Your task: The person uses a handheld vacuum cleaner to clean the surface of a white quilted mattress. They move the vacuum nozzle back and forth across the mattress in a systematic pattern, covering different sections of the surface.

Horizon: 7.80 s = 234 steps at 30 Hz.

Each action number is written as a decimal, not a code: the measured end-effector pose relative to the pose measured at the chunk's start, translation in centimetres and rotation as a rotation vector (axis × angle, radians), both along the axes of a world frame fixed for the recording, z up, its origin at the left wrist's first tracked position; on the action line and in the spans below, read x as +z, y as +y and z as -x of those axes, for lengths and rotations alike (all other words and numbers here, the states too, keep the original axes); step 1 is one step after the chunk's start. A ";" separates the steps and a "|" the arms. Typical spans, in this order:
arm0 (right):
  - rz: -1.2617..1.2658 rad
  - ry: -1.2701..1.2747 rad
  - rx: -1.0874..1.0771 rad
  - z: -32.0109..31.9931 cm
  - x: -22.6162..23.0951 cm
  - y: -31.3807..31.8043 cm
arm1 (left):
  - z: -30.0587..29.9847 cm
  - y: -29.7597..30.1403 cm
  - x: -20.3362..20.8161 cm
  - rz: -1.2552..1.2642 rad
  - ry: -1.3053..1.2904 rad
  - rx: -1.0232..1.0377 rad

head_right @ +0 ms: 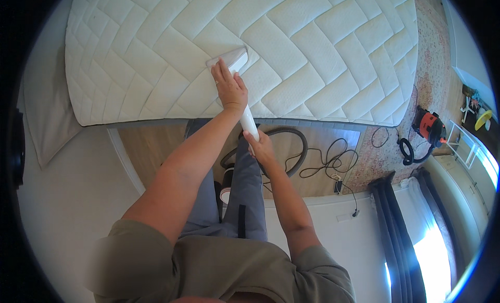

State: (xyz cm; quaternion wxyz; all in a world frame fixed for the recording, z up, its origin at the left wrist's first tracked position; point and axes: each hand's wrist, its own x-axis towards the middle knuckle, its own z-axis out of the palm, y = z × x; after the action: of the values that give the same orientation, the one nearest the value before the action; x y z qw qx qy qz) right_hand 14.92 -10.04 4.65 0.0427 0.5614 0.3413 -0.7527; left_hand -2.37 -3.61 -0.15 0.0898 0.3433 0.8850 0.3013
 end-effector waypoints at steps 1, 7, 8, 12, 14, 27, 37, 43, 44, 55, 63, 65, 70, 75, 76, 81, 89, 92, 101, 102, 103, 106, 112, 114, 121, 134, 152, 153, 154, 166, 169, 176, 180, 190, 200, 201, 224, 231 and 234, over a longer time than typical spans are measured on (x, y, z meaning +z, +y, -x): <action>-0.004 -0.008 -0.003 -0.3 0.1 -0.2 | -0.4 -0.2 0.0 0.005 -0.001 0.002; 0.000 -0.051 -0.002 -2.4 -0.1 -1.4 | -2.7 -1.4 0.1 0.009 -0.047 0.008; -0.003 -0.070 0.008 -2.7 -0.2 -1.7 | -3.1 -1.5 0.2 0.008 -0.050 0.004; -0.013 -0.135 -0.014 -4.0 -0.4 -3.0 | -4.6 -2.4 0.2 0.013 -0.035 -0.012; -0.013 -0.142 0.005 -4.8 -0.7 -3.4 | -5.3 -2.7 0.2 0.014 0.000 -0.030; -0.069 -0.227 0.072 -7.7 0.3 -5.4 | -8.3 -4.4 0.6 0.029 -0.081 -0.032; 0.010 -0.199 -0.011 -10.2 2.1 -7.3 | -11.5 -6.4 1.1 0.039 -0.149 -0.051; 0.051 -0.243 0.024 -12.4 3.6 -8.1 | -13.8 -7.7 1.5 0.089 -0.178 -0.047; 0.049 -0.261 0.047 -12.6 4.0 -8.1 | -14.1 -8.0 1.7 0.107 -0.186 -0.036; 0.110 -0.356 0.211 -10.6 14.4 -3.2 | -12.0 -8.0 4.9 0.222 -0.562 -0.043; -0.015 -0.134 0.349 9.7 15.8 5.9 | 10.3 -1.9 8.8 -0.220 -0.411 0.100; -0.076 -0.031 0.337 16.7 14.1 8.0 | 18.4 0.5 9.9 -0.326 -0.429 0.112; -0.315 0.080 0.422 35.0 10.0 13.2 | 37.4 6.5 11.1 -0.377 -0.246 0.165; -0.318 0.177 0.417 50.9 6.8 18.1 | 53.8 11.4 7.9 -0.390 -0.054 0.201; -0.323 0.194 0.421 53.5 6.0 19.1 | 56.6 12.4 7.4 -0.377 -0.026 0.182; -0.359 0.236 0.383 65.7 4.4 22.9 | 73.2 17.3 0.2 -0.238 0.375 0.177; -0.358 0.018 0.446 68.2 -1.3 26.2 | 72.2 22.0 -6.2 -0.073 0.140 0.275; -0.360 0.040 0.461 68.4 -1.9 25.5 | 72.0 21.0 -5.4 -0.102 0.207 0.287; -0.354 0.039 0.436 67.7 -1.4 24.2 | 70.6 19.5 -1.8 0.025 0.117 0.268; -0.360 0.032 0.434 67.2 -1.5 24.2 | 69.8 19.8 -1.2 0.026 0.079 0.258; -0.361 0.038 0.441 67.0 -1.4 23.9 | 69.5 19.5 -0.9 0.033 0.051 0.259; -0.344 0.053 0.437 66.5 -1.2 23.4 | 69.2 19.1 -0.5 0.054 0.038 0.260; -0.347 0.036 0.443 64.7 -0.2 22.8 | 68.3 18.4 -1.1 0.065 0.103 0.239; -0.342 0.026 0.443 64.2 -0.2 22.7 | 67.9 18.5 -1.4 0.071 0.095 0.239; -0.319 0.011 0.452 62.4 0.0 22.6 | 65.8 18.4 -0.8 0.087 0.049 0.255; -0.341 0.018 0.426 60.2 -0.1 21.5 | 63.7 17.5 -0.8 0.102 0.095 0.212; -0.368 0.000 0.419 51.6 -0.6 18.5 | 54.0 14.7 0.0 0.034 0.032 0.195; -0.366 -0.003 0.414 51.1 -0.6 18.2 | 53.5 14.7 0.0 0.042 0.038 0.196; -0.363 -0.007 0.407 50.6 -0.7 18.0 | 53.0 14.6 0.1 0.051 0.042 0.195; -0.341 -0.012 0.442 47.2 -0.1 17.6 | 49.5 14.0 0.7 0.083 0.032 0.206; -0.347 -0.013 0.430 46.5 -0.1 17.3 | 48.6 13.9 0.9 0.087 0.003 0.202; -0.340 -0.012 0.445 45.2 0.2 16.8 | 47.4 13.1 0.9 0.080 0.038 0.195; -0.373 -0.033 0.443 44.0 -0.3 16.2 | 45.8 13.0 1.1 0.078 0.032 0.185; -0.385 -0.055 0.437 39.4 -0.1 14.6 | 40.9 11.4 1.1 0.057 0.023 0.183; -0.349 -0.042 0.421 33.9 -0.5 12.5 | 35.5 9.6 0.9 0.044 0.003 0.168; -0.347 -0.040 0.417 33.4 -0.6 12.3 | 34.9 9.5 0.9 0.043 0.002 0.170; -0.335 -0.051 0.403 23.6 0.2 8.9 | 25.2 5.9 1.0 0.026 -0.033 0.151; -0.346 -0.079 0.379 19.6 -0.2 6.8 | 21.2 4.3 0.1 0.013 0.007 0.132; -0.381 -0.103 0.388 18.3 0.1 6.2 | 19.9 3.5 -0.3 0.012 0.016 0.128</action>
State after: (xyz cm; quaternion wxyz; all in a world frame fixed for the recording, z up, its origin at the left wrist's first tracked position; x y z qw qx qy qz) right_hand -3.33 -3.80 4.73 0.0971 0.5210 0.5751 -0.6232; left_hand -22.27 -0.14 -0.47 0.0655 0.2879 0.9076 0.2984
